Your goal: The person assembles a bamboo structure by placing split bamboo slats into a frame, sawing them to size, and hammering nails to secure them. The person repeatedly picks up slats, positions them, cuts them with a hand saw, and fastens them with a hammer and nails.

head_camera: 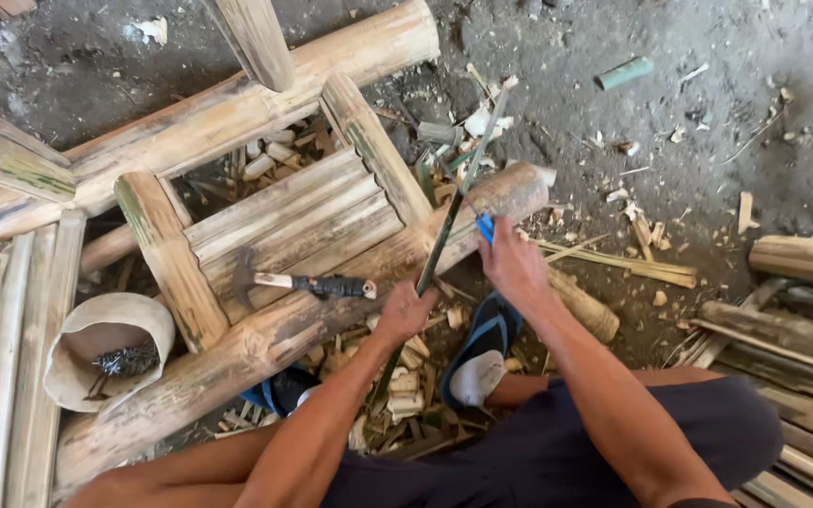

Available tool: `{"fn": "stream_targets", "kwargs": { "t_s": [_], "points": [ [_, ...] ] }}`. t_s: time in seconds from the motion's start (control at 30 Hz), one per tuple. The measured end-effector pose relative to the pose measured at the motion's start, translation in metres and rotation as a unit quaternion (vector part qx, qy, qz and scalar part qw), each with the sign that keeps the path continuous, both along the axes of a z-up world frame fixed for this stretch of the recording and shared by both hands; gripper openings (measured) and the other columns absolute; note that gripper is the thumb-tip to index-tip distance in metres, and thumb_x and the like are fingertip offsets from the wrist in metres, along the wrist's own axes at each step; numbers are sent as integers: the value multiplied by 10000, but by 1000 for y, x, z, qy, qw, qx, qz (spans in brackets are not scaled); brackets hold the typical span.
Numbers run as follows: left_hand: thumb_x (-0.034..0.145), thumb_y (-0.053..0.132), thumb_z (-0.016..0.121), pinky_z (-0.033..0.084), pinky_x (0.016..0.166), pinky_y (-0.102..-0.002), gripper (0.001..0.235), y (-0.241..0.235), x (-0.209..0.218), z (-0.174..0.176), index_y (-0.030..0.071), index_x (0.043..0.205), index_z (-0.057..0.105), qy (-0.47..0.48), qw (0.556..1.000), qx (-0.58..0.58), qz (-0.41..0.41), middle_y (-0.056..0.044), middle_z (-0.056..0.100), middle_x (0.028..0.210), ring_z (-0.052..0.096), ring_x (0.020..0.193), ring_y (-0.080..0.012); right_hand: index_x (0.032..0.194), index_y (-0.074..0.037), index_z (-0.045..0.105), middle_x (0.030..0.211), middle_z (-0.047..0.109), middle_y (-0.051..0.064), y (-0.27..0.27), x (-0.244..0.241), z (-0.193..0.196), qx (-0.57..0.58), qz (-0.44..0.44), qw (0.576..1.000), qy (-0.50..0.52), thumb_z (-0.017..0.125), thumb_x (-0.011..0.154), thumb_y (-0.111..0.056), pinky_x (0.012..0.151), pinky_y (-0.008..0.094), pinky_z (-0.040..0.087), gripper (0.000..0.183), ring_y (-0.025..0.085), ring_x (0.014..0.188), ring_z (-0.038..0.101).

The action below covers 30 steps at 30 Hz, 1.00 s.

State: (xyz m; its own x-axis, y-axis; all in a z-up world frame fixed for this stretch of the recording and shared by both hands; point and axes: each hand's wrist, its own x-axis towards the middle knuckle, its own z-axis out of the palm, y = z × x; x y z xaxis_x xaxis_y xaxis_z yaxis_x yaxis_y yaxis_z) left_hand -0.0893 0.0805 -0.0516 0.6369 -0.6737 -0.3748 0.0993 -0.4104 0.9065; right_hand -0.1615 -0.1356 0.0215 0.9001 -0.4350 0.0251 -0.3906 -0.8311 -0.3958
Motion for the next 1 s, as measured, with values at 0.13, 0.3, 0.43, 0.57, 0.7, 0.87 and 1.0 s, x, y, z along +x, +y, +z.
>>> {"fn": "stream_targets", "kwargs": {
  "t_s": [0.13, 0.3, 0.43, 0.57, 0.7, 0.87, 1.0],
  "points": [
    [931, 269, 633, 373, 488, -470, 330, 18, -25, -2, -26, 800, 561, 101, 987, 119, -30, -92, 462, 567, 425, 480, -235, 1219, 3, 491, 777, 680, 283, 16, -22, -11, 31, 18, 999, -23, 588, 1020, -322, 627, 602, 522, 394, 509, 700, 653],
    [867, 270, 652, 454, 546, -484, 301, 2, -15, -7, -25, 821, 612, 41, 997, 61, 10, -138, 544, 602, 550, 528, -266, 1192, -18, 510, 757, 678, 272, -2, -5, -9, 41, -25, 992, 113, 581, 1013, -341, 608, 598, 538, 376, 487, 674, 669],
    [854, 260, 615, 490, 611, -509, 298, 11, -24, -38, -36, 881, 630, 20, 995, 92, -18, -221, 603, 655, 629, 587, -326, 1179, 21, 517, 735, 679, 268, -3, -21, -51, 26, -1, 999, 48, 599, 1002, -318, 585, 586, 533, 390, 484, 654, 662],
    [862, 282, 635, 512, 695, -485, 316, 3, -13, -15, 30, 1048, 672, -33, 993, 108, -35, -229, 661, 770, 661, 716, -326, 994, -23, 591, 734, 679, 257, -19, -2, -48, 41, 64, 997, 3, 660, 969, -313, 628, 557, 550, 298, 459, 692, 677],
    [1023, 599, 487, 599, 776, -463, 660, 6, -4, 35, 156, 1507, 413, 21, 987, 147, -63, -187, 695, 898, 703, 764, -299, 1250, -33, 524, 808, 713, 234, -30, 6, -23, 303, -106, 930, 179, 520, 998, -322, 689, 541, 594, 383, 429, 744, 738],
    [995, 587, 418, 473, 866, -507, 602, 16, 66, 106, 279, 1509, 471, -437, 851, 265, -122, -104, 598, 1087, 556, 977, -268, 1410, 8, 459, 972, 707, 275, -22, 35, 16, 18, -4, 989, 147, 623, 985, -326, 811, 557, 549, 565, 449, 945, 693],
    [1040, 517, 470, 394, 877, -449, 545, 62, 107, 115, 217, 1491, 530, -523, 817, 231, -71, -112, 575, 1079, 524, 993, -271, 1312, -109, 551, 1158, 666, 196, 12, 44, 25, -104, 28, 971, 213, 650, 916, -303, 866, 577, 524, 452, 419, 1050, 669]
  ]
}}
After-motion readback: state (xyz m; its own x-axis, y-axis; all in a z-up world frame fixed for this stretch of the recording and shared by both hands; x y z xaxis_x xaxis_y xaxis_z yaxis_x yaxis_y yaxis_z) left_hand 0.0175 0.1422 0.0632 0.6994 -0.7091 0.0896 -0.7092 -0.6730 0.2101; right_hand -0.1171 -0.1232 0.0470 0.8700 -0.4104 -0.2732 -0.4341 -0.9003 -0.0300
